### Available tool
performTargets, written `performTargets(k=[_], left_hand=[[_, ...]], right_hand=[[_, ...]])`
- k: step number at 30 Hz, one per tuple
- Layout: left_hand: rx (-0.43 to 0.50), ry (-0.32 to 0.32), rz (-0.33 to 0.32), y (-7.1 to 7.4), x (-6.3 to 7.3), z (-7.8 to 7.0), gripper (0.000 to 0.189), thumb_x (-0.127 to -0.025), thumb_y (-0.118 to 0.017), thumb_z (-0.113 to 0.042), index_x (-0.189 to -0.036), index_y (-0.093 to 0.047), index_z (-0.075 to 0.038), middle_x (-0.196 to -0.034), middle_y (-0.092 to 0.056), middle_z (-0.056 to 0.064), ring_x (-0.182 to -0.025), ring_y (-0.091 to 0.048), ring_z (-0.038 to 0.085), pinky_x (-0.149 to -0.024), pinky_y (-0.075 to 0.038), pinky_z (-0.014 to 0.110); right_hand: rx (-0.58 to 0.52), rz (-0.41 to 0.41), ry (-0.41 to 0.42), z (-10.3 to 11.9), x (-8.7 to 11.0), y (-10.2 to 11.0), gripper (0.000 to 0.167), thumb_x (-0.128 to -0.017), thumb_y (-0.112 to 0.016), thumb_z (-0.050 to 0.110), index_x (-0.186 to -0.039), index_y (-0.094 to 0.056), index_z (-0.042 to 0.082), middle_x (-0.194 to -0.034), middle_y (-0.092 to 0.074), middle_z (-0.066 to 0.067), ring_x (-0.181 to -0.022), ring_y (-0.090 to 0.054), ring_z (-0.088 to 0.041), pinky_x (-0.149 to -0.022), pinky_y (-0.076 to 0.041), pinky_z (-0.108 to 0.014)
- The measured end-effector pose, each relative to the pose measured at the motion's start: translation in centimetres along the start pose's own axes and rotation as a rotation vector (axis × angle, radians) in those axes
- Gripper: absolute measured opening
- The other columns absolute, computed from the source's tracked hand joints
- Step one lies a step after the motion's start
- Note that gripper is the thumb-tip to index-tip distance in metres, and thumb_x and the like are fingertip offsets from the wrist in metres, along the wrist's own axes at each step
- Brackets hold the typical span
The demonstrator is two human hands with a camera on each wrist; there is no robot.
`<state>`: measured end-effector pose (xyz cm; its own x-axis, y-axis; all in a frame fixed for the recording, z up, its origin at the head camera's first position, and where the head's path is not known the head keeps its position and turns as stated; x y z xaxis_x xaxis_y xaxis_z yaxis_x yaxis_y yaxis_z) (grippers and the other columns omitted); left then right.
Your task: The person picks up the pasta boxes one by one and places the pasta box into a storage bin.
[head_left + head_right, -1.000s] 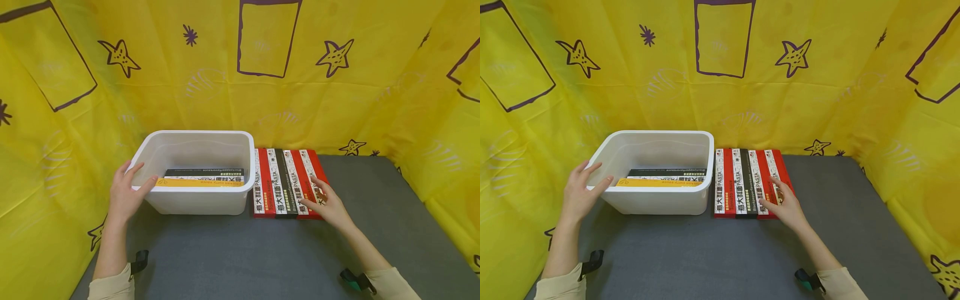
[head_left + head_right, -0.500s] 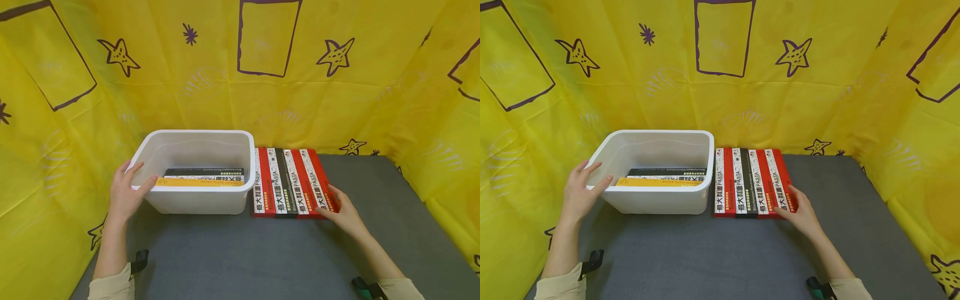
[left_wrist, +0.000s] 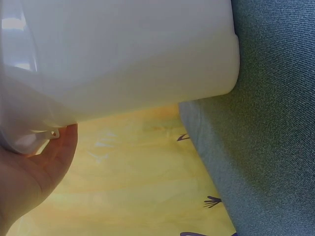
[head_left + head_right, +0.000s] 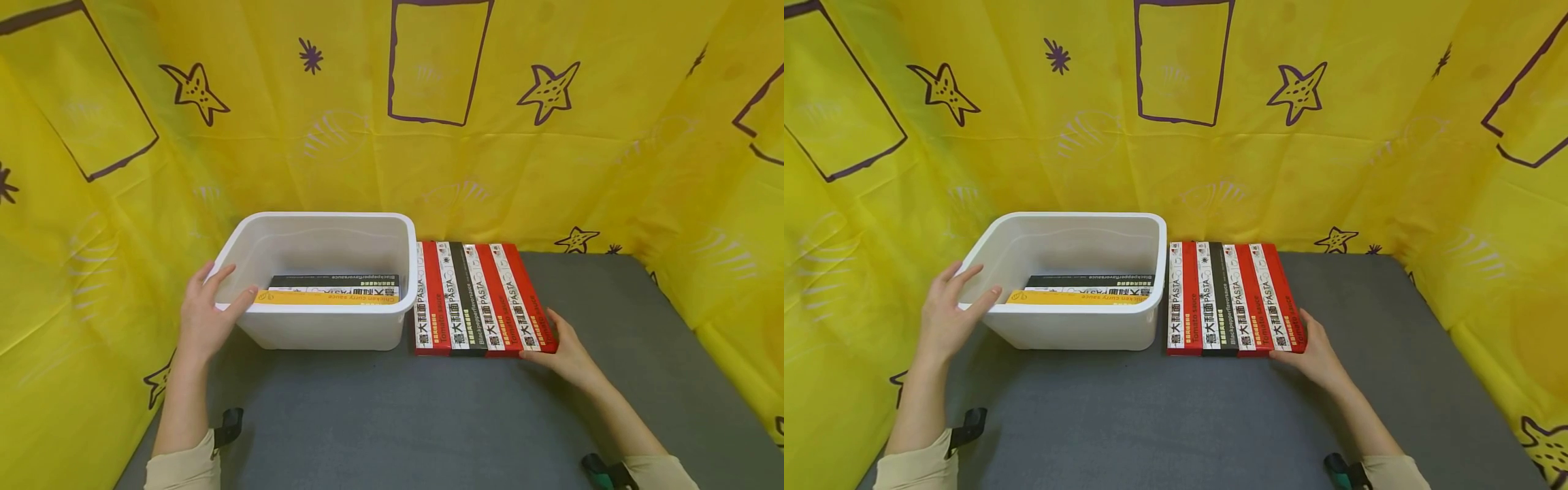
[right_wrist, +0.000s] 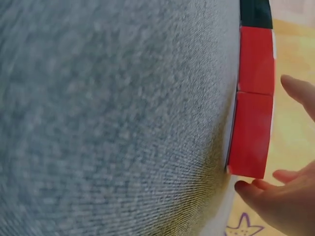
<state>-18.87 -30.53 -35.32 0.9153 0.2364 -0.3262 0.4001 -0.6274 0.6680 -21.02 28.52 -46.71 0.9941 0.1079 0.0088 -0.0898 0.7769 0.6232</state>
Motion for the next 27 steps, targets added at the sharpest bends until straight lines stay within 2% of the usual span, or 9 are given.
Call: performTargets(k=[8, 16, 21, 27], left_hand=[[-0.001, -0.011, -0.006, -0.1, 0.0, 0.0, 0.063, -0.090, -0.065, -0.037, -0.141, -0.050, -0.004, -0.155, -0.026, 0.021, -0.136, -0.026, 0.049, -0.104, -0.022, 0.071], [0.005, -0.006, 0.003, -0.1, 0.0, -0.1, 0.063, -0.090, -0.065, -0.037, -0.142, -0.049, -0.005, -0.156, -0.024, 0.020, -0.137, -0.025, 0.049, -0.103, -0.021, 0.073], [0.007, -0.004, 0.004, 0.0, 0.0, -0.1, 0.063, -0.090, -0.064, -0.037, -0.142, -0.049, -0.005, -0.156, -0.024, 0.020, -0.137, -0.025, 0.049, -0.103, -0.021, 0.073], [0.010, -0.002, 0.005, 0.0, 0.1, -0.1, 0.063, -0.090, -0.064, -0.037, -0.142, -0.049, -0.005, -0.156, -0.024, 0.019, -0.137, -0.025, 0.048, -0.103, -0.021, 0.073]], right_hand=[[0.002, 0.055, 0.028, -0.4, -0.4, -0.3, 0.111, -0.074, -0.083, 0.022, -0.146, -0.008, -0.017, -0.145, -0.019, -0.041, -0.128, -0.025, -0.052, -0.102, -0.025, -0.068], [0.002, 0.067, 0.075, -0.5, -1.0, -0.3, 0.105, -0.074, -0.083, 0.022, -0.144, -0.015, -0.016, -0.137, -0.035, -0.036, -0.120, -0.039, -0.046, -0.098, -0.033, -0.062], [0.027, 0.055, 0.127, -0.6, -1.4, -0.4, 0.095, -0.072, -0.085, 0.024, -0.139, -0.028, -0.012, -0.123, -0.048, -0.025, -0.109, -0.047, -0.036, -0.091, -0.040, -0.052], [0.092, 0.035, 0.107, -0.7, -1.4, -0.3, 0.100, -0.071, -0.086, 0.030, -0.142, -0.029, -0.009, -0.126, -0.049, -0.026, -0.109, -0.050, -0.038, -0.091, -0.040, -0.054]])
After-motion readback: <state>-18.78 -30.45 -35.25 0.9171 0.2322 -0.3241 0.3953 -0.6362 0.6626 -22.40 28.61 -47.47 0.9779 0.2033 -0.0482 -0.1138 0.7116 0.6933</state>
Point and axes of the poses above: each hand's wrist, its own x-axis away from the middle knuckle, its own y-axis out of the back of the hand, z = x × y, the point moved 4 cm from there along -x, towards the middle knuckle
